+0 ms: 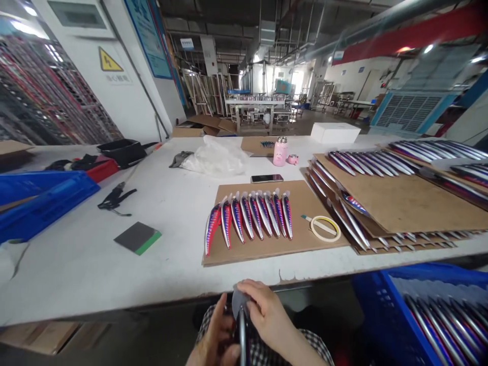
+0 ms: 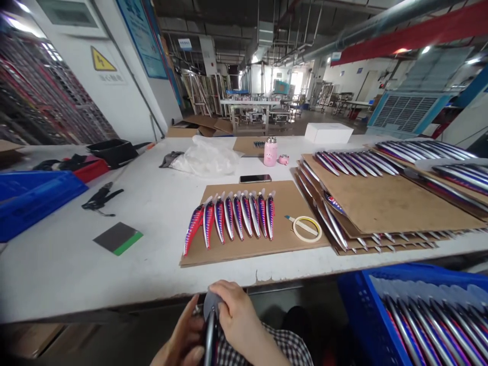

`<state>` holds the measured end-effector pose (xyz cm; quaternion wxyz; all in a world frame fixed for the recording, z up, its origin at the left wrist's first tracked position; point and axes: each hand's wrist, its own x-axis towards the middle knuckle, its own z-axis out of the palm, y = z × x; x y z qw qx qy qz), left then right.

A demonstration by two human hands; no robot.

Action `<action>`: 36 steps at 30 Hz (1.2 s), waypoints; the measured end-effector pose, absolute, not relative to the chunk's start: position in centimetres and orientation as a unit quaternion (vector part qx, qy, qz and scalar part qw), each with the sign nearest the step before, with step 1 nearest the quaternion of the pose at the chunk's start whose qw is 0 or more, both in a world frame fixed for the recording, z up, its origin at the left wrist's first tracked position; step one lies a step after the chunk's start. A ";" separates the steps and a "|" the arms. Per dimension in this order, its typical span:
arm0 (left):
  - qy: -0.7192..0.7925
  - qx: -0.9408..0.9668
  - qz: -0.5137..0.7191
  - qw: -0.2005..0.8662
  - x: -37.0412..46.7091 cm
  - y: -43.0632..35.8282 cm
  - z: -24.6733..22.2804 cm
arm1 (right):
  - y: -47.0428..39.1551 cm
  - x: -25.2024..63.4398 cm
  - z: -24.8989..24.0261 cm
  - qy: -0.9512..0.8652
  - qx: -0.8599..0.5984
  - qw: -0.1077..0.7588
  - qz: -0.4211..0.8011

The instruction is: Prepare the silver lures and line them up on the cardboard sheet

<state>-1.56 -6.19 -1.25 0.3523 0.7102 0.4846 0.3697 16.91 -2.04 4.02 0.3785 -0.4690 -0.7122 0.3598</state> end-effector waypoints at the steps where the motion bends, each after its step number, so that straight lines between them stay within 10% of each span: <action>1: 0.497 0.726 0.365 0.305 -1.9 -5.4 -0.5 | -2.1 16.7 3.9 -0.709 -0.470 0.386 0.358; 6: 0.405 0.846 0.310 0.154 -2.1 -1.5 3.4 | -2.2 16.4 3.9 -0.722 -0.450 0.392 0.349; 36: 0.485 0.719 0.401 0.296 -0.4 -1.8 2.5 | -1.1 16.3 3.7 -0.785 -0.503 0.302 0.196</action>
